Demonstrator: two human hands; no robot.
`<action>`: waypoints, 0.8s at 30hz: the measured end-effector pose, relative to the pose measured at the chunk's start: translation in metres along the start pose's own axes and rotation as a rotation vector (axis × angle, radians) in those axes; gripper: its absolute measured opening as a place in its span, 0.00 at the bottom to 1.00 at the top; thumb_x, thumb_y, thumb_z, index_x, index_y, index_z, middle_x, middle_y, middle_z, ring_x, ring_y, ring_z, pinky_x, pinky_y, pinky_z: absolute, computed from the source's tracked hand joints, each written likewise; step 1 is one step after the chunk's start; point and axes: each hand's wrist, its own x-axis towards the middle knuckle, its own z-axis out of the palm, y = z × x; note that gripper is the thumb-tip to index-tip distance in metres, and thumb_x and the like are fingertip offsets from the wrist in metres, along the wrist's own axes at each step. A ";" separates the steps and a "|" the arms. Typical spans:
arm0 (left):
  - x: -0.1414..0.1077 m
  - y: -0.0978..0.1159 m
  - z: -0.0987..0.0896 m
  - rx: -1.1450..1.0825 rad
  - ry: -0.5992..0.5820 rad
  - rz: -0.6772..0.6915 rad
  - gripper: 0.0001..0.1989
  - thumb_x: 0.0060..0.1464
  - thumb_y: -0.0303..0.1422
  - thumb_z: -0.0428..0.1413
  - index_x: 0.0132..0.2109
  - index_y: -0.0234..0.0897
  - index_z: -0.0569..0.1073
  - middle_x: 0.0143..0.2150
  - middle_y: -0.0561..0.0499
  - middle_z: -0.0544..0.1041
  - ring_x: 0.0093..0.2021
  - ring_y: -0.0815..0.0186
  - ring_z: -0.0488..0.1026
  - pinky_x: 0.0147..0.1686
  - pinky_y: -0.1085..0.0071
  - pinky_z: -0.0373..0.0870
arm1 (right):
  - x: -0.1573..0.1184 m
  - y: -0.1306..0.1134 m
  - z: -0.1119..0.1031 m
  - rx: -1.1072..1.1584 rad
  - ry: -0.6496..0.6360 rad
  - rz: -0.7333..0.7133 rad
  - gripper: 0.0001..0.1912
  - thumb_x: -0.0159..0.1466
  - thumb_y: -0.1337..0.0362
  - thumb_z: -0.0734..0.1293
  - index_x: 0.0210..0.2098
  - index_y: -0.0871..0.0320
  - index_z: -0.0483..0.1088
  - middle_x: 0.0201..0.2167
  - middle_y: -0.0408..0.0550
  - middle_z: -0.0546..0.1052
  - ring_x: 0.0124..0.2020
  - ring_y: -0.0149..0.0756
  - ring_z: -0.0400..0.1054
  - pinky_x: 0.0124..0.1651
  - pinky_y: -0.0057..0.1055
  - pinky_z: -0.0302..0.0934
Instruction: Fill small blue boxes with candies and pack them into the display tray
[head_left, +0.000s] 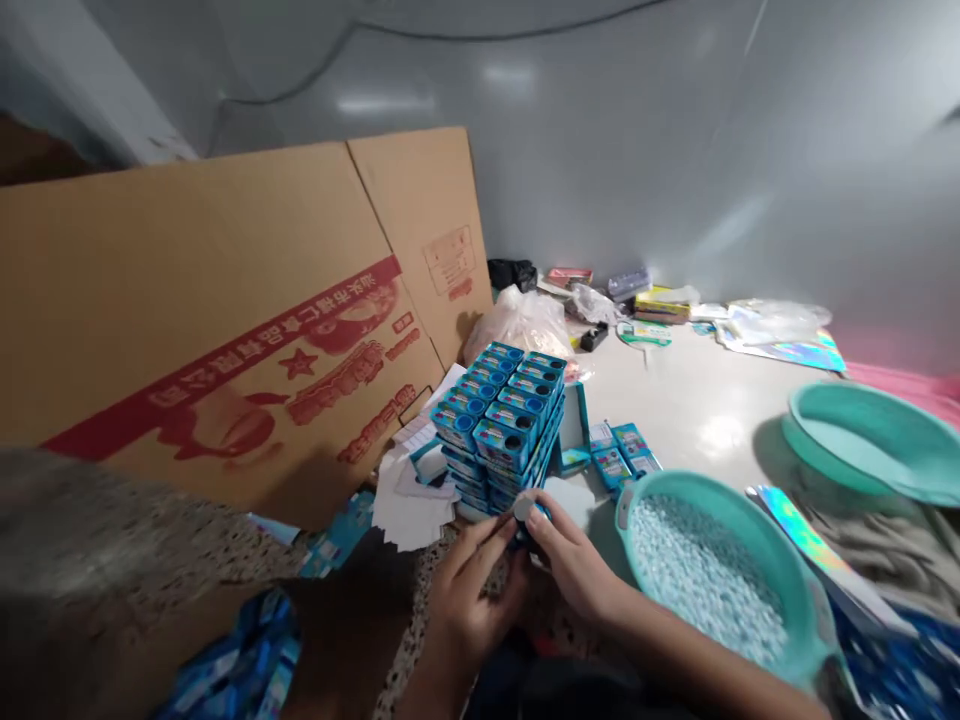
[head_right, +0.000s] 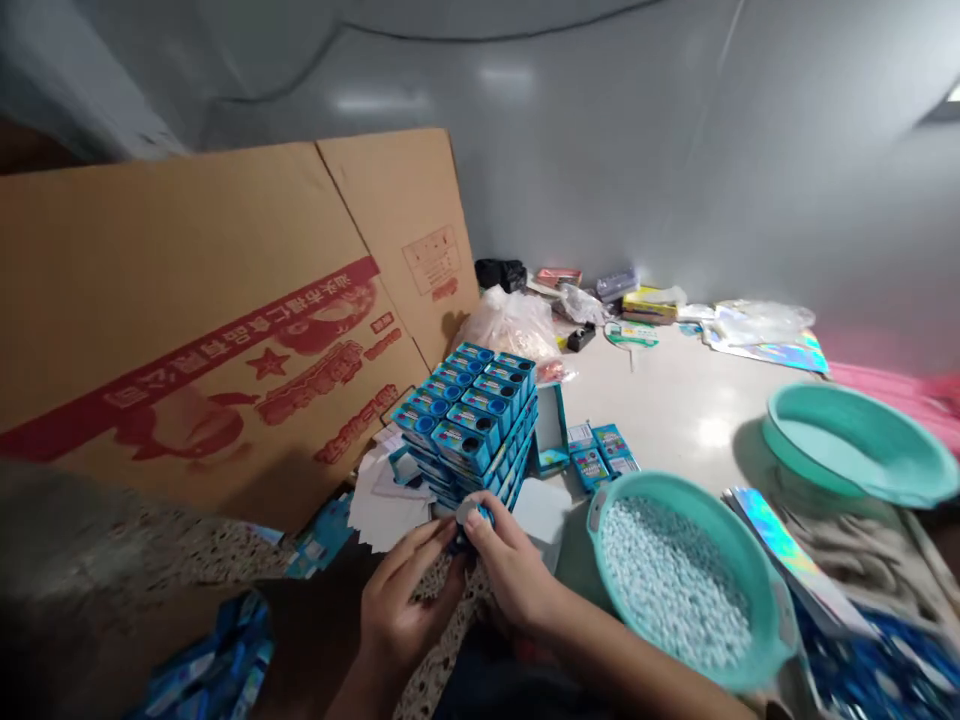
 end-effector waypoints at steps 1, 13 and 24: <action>0.007 -0.011 -0.005 -0.036 -0.023 -0.001 0.20 0.60 0.23 0.59 0.58 0.37 0.74 0.50 0.44 0.81 0.50 0.63 0.80 0.52 0.71 0.77 | 0.008 0.001 0.013 -0.033 0.064 -0.039 0.28 0.59 0.36 0.71 0.39 0.54 0.72 0.35 0.43 0.71 0.40 0.37 0.63 0.47 0.32 0.60; 0.090 -0.028 0.022 -0.285 -0.194 0.008 0.09 0.61 0.27 0.55 0.46 0.39 0.77 0.43 0.49 0.84 0.44 0.62 0.81 0.50 0.63 0.78 | 0.031 -0.027 0.014 -0.164 0.539 -0.364 0.17 0.65 0.47 0.69 0.39 0.55 0.72 0.35 0.43 0.73 0.38 0.36 0.64 0.44 0.30 0.60; 0.113 0.036 0.097 0.220 -0.848 -0.129 0.11 0.64 0.27 0.50 0.43 0.37 0.78 0.41 0.43 0.80 0.44 0.54 0.77 0.38 0.64 0.68 | 0.041 -0.016 -0.068 0.384 0.624 -0.063 0.13 0.61 0.56 0.73 0.30 0.57 0.69 0.23 0.36 0.69 0.26 0.29 0.60 0.31 0.25 0.57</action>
